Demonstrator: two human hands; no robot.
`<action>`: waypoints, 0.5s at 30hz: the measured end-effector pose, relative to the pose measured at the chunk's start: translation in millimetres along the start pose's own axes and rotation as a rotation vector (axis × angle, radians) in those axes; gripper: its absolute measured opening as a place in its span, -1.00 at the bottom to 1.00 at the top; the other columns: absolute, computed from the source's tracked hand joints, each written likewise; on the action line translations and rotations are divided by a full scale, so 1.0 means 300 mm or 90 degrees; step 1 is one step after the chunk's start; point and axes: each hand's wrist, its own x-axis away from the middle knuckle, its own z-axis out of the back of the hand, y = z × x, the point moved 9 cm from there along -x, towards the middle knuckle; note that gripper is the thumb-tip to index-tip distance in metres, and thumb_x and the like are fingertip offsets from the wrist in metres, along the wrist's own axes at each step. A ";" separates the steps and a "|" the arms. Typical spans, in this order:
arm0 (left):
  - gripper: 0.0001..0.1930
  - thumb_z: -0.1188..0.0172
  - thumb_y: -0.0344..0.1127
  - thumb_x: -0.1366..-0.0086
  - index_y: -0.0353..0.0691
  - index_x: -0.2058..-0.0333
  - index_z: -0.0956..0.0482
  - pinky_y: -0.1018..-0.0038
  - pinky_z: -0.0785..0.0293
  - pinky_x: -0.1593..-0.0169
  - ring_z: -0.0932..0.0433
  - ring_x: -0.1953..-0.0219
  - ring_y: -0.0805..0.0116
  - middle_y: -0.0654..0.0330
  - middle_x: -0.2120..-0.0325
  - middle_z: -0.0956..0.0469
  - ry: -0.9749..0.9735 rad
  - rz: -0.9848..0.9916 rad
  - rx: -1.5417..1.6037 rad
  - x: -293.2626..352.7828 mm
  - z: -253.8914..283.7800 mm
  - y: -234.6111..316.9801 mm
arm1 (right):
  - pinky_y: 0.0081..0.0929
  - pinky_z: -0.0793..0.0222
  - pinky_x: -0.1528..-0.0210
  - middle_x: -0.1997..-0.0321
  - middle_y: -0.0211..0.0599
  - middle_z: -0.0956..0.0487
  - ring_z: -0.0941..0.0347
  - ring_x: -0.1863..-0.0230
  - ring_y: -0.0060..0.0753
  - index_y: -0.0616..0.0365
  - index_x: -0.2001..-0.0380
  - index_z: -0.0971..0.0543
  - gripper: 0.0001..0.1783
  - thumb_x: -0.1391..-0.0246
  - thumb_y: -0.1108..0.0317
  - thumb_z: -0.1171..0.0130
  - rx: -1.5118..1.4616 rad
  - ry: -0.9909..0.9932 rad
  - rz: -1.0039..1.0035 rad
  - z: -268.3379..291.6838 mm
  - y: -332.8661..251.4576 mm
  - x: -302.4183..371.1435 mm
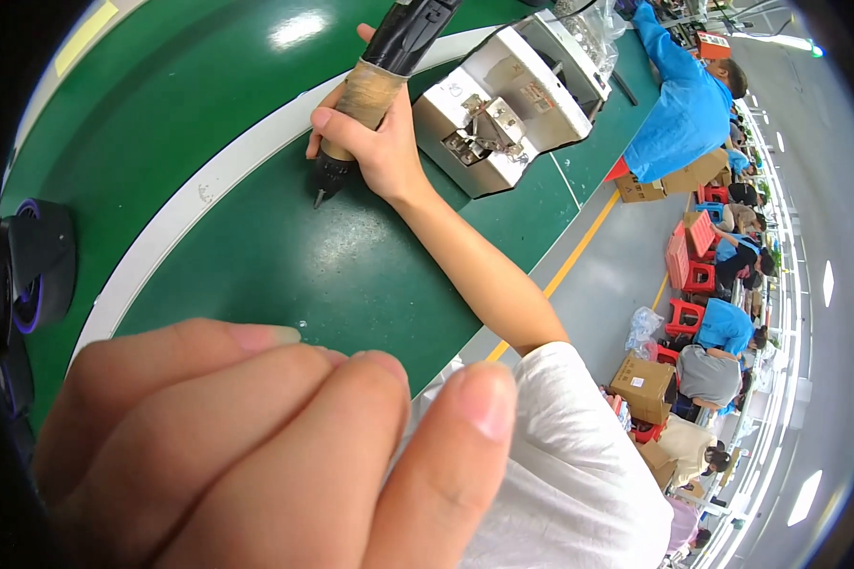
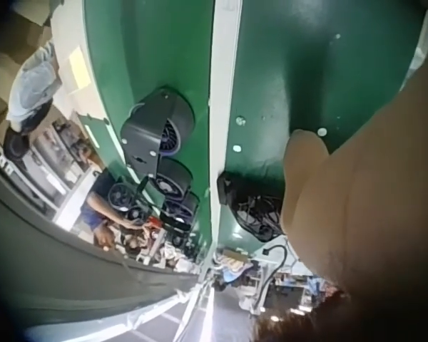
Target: Assembling electronic components by using an electric screwdriver to fasten screws into grey plastic housings.
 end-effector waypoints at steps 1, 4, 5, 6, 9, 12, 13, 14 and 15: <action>-0.63 -0.22 -0.40 -0.06 -0.21 0.09 -0.61 0.42 -0.51 0.34 -0.55 0.39 0.27 0.13 0.36 -0.55 0.001 0.000 0.004 0.001 -0.002 -0.001 | -0.33 -0.48 0.43 0.53 -0.16 -0.49 -0.50 0.57 -0.26 0.14 -0.34 0.15 -0.03 0.05 0.39 -0.17 -0.015 -0.001 -0.002 0.005 -0.001 -0.001; -0.63 -0.22 -0.39 -0.06 -0.22 0.09 -0.61 0.42 -0.51 0.34 -0.55 0.39 0.27 0.12 0.36 -0.56 0.001 0.010 0.010 0.012 -0.004 -0.008 | -0.31 -0.48 0.40 0.50 -0.19 -0.51 -0.52 0.55 -0.26 0.17 -0.34 0.18 0.00 0.07 0.47 -0.20 -0.051 -0.007 -0.007 0.008 0.004 -0.007; -0.63 -0.22 -0.39 -0.06 -0.22 0.09 -0.61 0.42 -0.51 0.34 -0.55 0.39 0.26 0.12 0.36 -0.56 0.000 0.018 0.008 0.020 -0.003 -0.010 | -0.32 -0.48 0.40 0.50 -0.19 -0.51 -0.52 0.55 -0.26 0.17 -0.34 0.18 0.00 0.07 0.47 -0.19 -0.046 -0.007 -0.004 0.009 0.002 -0.009; -0.63 -0.22 -0.39 -0.06 -0.22 0.09 -0.61 0.41 -0.51 0.34 -0.55 0.39 0.26 0.12 0.36 -0.56 -0.001 0.025 0.005 0.027 0.000 -0.011 | -0.32 -0.48 0.41 0.50 -0.19 -0.51 -0.52 0.56 -0.26 0.17 -0.34 0.18 0.00 0.07 0.47 -0.19 -0.040 -0.008 -0.001 0.011 -0.003 -0.012; -0.62 -0.22 -0.39 -0.06 -0.22 0.08 -0.60 0.41 -0.51 0.34 -0.56 0.38 0.26 0.12 0.35 -0.56 -0.004 0.041 -0.006 0.041 0.011 -0.008 | -0.32 -0.48 0.41 0.50 -0.19 -0.51 -0.52 0.56 -0.26 0.17 -0.34 0.18 0.00 0.07 0.47 -0.19 -0.036 -0.010 0.000 0.006 -0.010 -0.010; -0.62 -0.22 -0.39 -0.06 -0.23 0.08 -0.60 0.41 -0.51 0.34 -0.56 0.38 0.25 0.12 0.35 -0.56 -0.012 0.050 -0.020 0.046 0.019 -0.001 | -0.32 -0.48 0.42 0.50 -0.19 -0.50 -0.52 0.56 -0.25 0.18 -0.34 0.18 0.00 0.06 0.47 -0.20 -0.034 -0.004 -0.004 -0.004 -0.008 -0.001; -0.62 -0.23 -0.39 -0.06 -0.23 0.08 -0.60 0.41 -0.51 0.33 -0.56 0.38 0.25 0.11 0.35 -0.56 -0.015 0.051 -0.024 0.044 0.021 0.002 | -0.32 -0.48 0.42 0.50 -0.19 -0.50 -0.52 0.56 -0.26 0.17 -0.34 0.18 0.00 0.06 0.48 -0.20 -0.037 -0.004 -0.006 -0.008 -0.008 -0.001; -0.62 -0.23 -0.39 -0.06 -0.23 0.08 -0.60 0.41 -0.51 0.33 -0.56 0.38 0.25 0.11 0.35 -0.56 -0.018 0.051 -0.026 0.040 0.021 0.007 | -0.32 -0.47 0.42 0.50 -0.19 -0.51 -0.52 0.56 -0.26 0.17 -0.34 0.17 0.00 0.06 0.48 -0.20 -0.036 -0.004 -0.007 -0.007 -0.012 0.001; -0.62 -0.23 -0.38 -0.06 -0.23 0.08 -0.60 0.41 -0.51 0.33 -0.56 0.38 0.25 0.11 0.35 -0.56 -0.021 0.050 -0.028 0.036 0.020 0.011 | -0.32 -0.47 0.42 0.50 -0.19 -0.51 -0.52 0.56 -0.26 0.17 -0.34 0.17 0.00 0.06 0.48 -0.20 -0.035 -0.003 -0.009 -0.005 -0.015 0.002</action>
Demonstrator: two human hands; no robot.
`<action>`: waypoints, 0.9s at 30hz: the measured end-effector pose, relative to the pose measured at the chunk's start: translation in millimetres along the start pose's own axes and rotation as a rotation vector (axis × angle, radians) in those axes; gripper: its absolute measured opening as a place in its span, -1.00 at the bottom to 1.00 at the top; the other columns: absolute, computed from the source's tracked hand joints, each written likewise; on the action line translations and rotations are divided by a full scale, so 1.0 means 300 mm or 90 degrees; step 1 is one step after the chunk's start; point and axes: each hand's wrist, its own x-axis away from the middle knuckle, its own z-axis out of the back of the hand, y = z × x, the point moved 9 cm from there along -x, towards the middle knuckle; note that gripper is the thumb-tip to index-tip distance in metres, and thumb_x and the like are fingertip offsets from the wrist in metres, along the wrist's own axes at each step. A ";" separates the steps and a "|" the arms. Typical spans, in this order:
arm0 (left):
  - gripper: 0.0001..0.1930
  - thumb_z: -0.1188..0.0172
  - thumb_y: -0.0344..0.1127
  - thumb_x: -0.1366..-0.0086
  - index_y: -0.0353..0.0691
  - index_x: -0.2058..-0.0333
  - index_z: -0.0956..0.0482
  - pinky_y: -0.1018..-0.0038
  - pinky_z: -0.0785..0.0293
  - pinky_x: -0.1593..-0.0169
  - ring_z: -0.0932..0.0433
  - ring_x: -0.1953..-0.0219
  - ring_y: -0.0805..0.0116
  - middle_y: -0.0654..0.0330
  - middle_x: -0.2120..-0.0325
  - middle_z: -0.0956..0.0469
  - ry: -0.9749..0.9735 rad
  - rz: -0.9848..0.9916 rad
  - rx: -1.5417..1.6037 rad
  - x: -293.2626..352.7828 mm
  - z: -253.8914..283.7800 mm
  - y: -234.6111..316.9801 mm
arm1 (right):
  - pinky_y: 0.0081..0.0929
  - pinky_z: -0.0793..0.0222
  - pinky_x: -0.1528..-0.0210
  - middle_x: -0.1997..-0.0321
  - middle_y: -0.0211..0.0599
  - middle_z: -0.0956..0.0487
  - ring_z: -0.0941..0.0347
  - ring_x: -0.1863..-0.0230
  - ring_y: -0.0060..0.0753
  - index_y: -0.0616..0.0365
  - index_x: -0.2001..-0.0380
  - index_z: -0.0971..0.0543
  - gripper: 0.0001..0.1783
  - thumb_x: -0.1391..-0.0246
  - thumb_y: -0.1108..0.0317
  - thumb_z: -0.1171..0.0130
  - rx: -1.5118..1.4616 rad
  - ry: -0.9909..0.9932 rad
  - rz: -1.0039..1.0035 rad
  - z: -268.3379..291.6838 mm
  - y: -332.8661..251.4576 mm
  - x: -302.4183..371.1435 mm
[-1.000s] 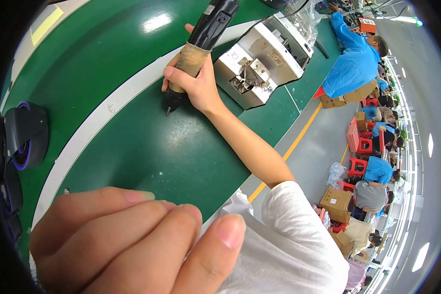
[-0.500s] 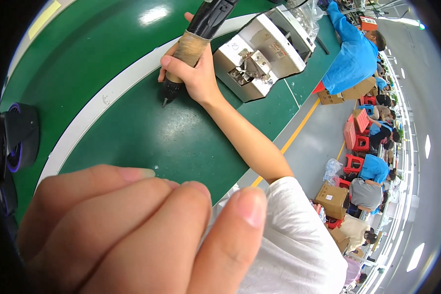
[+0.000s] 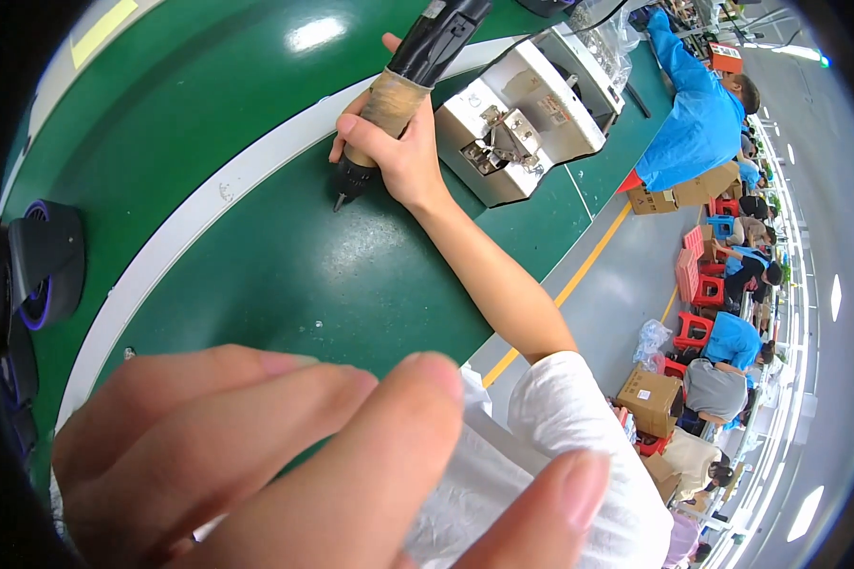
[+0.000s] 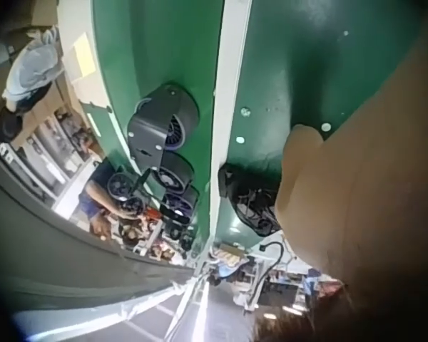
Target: Assembling electronic components by using an electric screwdriver to fasten screws into grey plastic housings.
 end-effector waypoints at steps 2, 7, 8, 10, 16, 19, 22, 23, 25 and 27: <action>-0.62 -0.23 -0.38 -0.06 -0.23 0.08 -0.60 0.40 -0.51 0.33 -0.56 0.38 0.25 0.11 0.34 -0.56 -0.007 -0.002 -0.003 -0.007 -0.003 0.009 | -0.33 -0.47 0.42 0.49 -0.20 -0.51 -0.53 0.56 -0.26 0.17 -0.35 0.17 0.00 0.06 0.48 -0.21 0.000 0.004 0.001 0.005 -0.007 0.001; -0.61 -0.23 -0.38 -0.06 -0.24 0.07 -0.59 0.40 -0.51 0.33 -0.56 0.37 0.24 0.11 0.34 -0.57 -0.021 -0.003 -0.011 -0.020 -0.013 0.023 | -0.35 -0.47 0.42 0.51 -0.19 -0.49 -0.52 0.55 -0.27 0.18 -0.35 0.16 -0.01 0.06 0.39 -0.19 0.024 0.013 0.004 0.003 -0.008 0.006; -0.61 -0.23 -0.38 -0.06 -0.24 0.07 -0.59 0.40 -0.51 0.33 -0.56 0.37 0.24 0.11 0.34 -0.57 -0.023 -0.003 -0.011 -0.019 -0.018 0.024 | -0.36 -0.47 0.43 0.52 -0.18 -0.47 -0.51 0.56 -0.26 0.20 -0.34 0.15 -0.02 0.06 0.34 -0.18 0.038 0.017 0.006 0.004 -0.006 0.010; -0.61 -0.23 -0.38 -0.07 -0.24 0.07 -0.59 0.39 -0.51 0.33 -0.56 0.37 0.23 0.10 0.34 -0.57 -0.027 -0.005 -0.014 -0.028 -0.013 0.031 | -0.36 -0.47 0.42 0.52 -0.19 -0.47 -0.51 0.56 -0.27 0.19 -0.34 0.16 -0.01 0.06 0.35 -0.18 0.037 0.018 0.010 0.002 -0.014 0.006; -0.61 -0.23 -0.37 -0.07 -0.25 0.06 -0.58 0.39 -0.51 0.32 -0.57 0.36 0.22 0.10 0.33 -0.57 -0.038 -0.004 -0.020 -0.041 -0.006 0.040 | -0.35 -0.47 0.42 0.50 -0.20 -0.47 -0.51 0.55 -0.27 0.17 -0.36 0.18 0.01 0.06 0.37 -0.19 0.033 0.014 0.009 0.006 -0.013 0.000; -0.61 -0.23 -0.37 -0.07 -0.25 0.06 -0.58 0.39 -0.51 0.32 -0.57 0.36 0.22 0.10 0.33 -0.57 -0.041 -0.001 -0.024 -0.045 0.000 0.043 | -0.35 -0.47 0.42 0.50 -0.20 -0.47 -0.51 0.55 -0.28 0.16 -0.36 0.18 0.01 0.06 0.37 -0.19 0.028 0.019 0.004 0.003 -0.012 0.002; -0.60 -0.23 -0.37 -0.07 -0.25 0.06 -0.58 0.38 -0.51 0.32 -0.57 0.36 0.21 0.09 0.32 -0.57 -0.044 0.002 -0.027 -0.050 0.007 0.046 | -0.35 -0.47 0.41 0.50 -0.20 -0.47 -0.51 0.55 -0.28 0.15 -0.36 0.18 0.01 0.06 0.38 -0.19 0.023 0.020 0.002 0.005 -0.016 -0.002; -0.60 -0.23 -0.37 -0.07 -0.25 0.06 -0.58 0.38 -0.51 0.32 -0.57 0.36 0.21 0.09 0.32 -0.57 -0.044 0.003 -0.030 -0.053 0.012 0.048 | -0.35 -0.47 0.41 0.50 -0.20 -0.47 -0.51 0.55 -0.28 0.14 -0.36 0.18 0.01 0.06 0.38 -0.20 0.019 0.020 0.003 0.004 -0.019 -0.007; -0.60 -0.23 -0.37 -0.07 -0.25 0.06 -0.58 0.38 -0.51 0.31 -0.57 0.36 0.21 0.09 0.32 -0.57 -0.046 0.006 -0.029 -0.051 0.007 0.051 | -0.35 -0.47 0.41 0.49 -0.20 -0.47 -0.51 0.55 -0.28 0.14 -0.36 0.18 0.01 0.06 0.39 -0.20 0.018 0.020 0.002 0.008 -0.018 0.003; -0.60 -0.23 -0.36 -0.07 -0.26 0.05 -0.57 0.38 -0.51 0.31 -0.57 0.35 0.21 0.09 0.32 -0.58 -0.046 0.008 -0.030 -0.051 0.005 0.054 | -0.35 -0.47 0.41 0.49 -0.20 -0.47 -0.51 0.55 -0.29 0.13 -0.36 0.18 0.01 0.06 0.40 -0.19 0.017 0.016 -0.001 0.008 -0.018 0.007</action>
